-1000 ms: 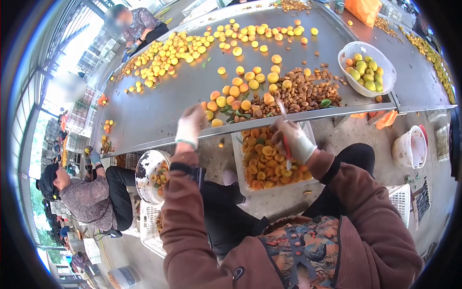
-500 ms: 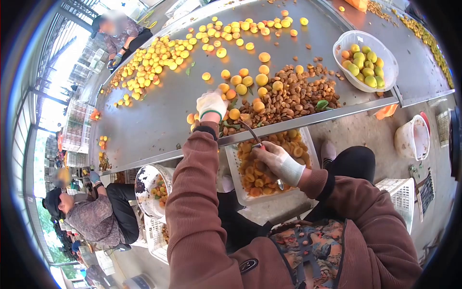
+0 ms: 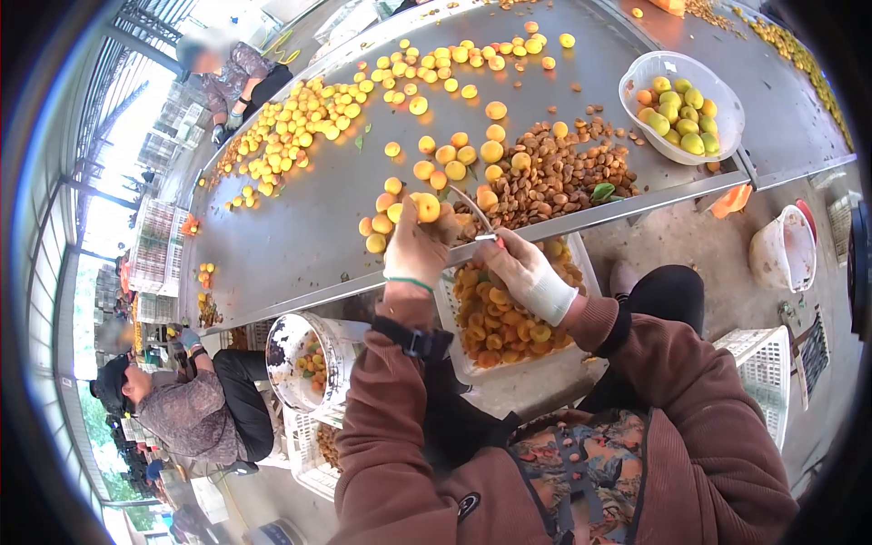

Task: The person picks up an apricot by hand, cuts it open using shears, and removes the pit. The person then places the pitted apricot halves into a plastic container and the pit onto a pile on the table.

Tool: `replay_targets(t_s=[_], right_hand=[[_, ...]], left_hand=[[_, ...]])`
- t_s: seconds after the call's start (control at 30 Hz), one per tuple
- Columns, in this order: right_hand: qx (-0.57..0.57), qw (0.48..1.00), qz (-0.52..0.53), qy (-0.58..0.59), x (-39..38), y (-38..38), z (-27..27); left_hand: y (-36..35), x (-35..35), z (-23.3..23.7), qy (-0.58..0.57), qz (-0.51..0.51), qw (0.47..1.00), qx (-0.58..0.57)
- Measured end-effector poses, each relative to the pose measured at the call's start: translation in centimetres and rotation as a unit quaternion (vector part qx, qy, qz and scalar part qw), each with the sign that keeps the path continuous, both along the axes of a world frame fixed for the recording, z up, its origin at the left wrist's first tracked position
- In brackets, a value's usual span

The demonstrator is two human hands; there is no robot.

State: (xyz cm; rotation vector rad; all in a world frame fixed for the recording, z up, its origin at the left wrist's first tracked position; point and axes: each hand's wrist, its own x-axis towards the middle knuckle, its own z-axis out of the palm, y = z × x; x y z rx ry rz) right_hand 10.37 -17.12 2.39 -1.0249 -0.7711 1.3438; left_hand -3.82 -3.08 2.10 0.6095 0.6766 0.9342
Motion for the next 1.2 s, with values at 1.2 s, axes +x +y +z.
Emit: replay_targets(t_s=[1.2], right_hand=[[0.106,0.993,0.03,-0.039,-3.7,0.8,-2.0]], left_hand=[[-6.1,-1.2,0.6,-0.026,-0.038,0.986,0.162]])
